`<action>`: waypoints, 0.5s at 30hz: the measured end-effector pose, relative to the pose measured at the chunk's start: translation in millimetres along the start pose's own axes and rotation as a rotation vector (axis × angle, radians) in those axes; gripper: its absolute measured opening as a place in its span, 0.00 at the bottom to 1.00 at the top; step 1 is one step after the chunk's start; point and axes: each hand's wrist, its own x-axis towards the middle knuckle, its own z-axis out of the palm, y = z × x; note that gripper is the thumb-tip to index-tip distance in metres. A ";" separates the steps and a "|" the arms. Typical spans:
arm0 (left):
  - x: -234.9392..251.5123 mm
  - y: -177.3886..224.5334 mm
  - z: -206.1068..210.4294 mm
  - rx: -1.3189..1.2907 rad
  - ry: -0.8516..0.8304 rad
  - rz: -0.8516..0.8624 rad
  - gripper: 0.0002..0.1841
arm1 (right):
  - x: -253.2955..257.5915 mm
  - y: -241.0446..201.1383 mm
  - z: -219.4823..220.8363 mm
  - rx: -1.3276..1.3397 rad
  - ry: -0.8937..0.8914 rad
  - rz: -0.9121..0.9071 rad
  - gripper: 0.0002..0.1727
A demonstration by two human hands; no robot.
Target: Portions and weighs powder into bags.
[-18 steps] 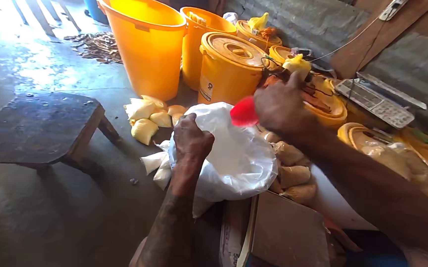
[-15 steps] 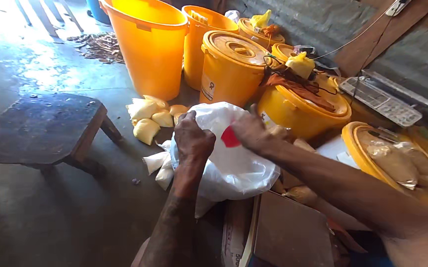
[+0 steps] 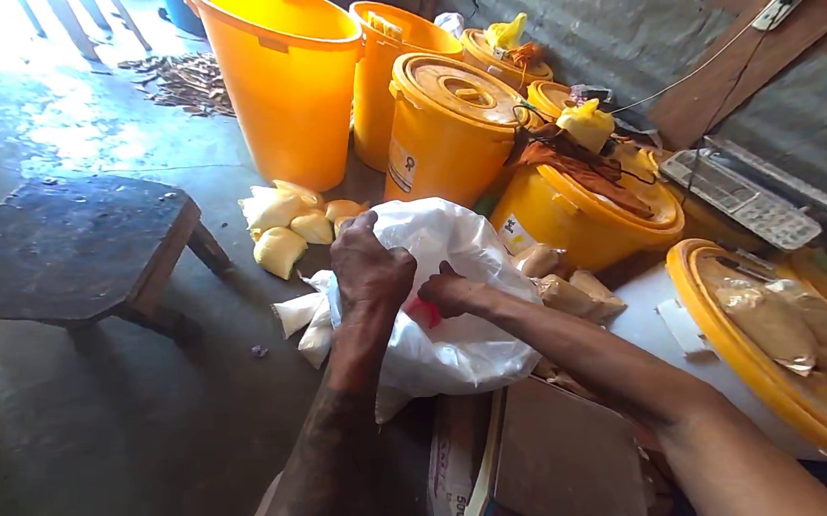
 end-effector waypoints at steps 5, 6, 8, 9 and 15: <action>-7.1 -3.8 -0.1 -0.013 -0.019 -0.005 0.27 | 14.2 -14.3 25.3 0.260 -0.025 -0.076 0.26; -3.1 -3.4 1.2 -0.012 -0.013 0.002 0.27 | 14.3 -12.7 25.5 0.315 -0.021 -0.072 0.27; 2.1 -3.7 3.2 0.012 -0.022 0.004 0.26 | 8.2 -9.4 26.2 0.399 -0.030 -0.086 0.29; 2.9 -3.4 4.2 0.024 -0.026 -0.001 0.25 | 3.5 -6.4 26.7 0.418 -0.038 -0.099 0.29; -3.6 -4.0 4.1 -0.010 -0.047 -0.021 0.24 | -29.3 19.0 21.7 0.661 0.010 -0.163 0.28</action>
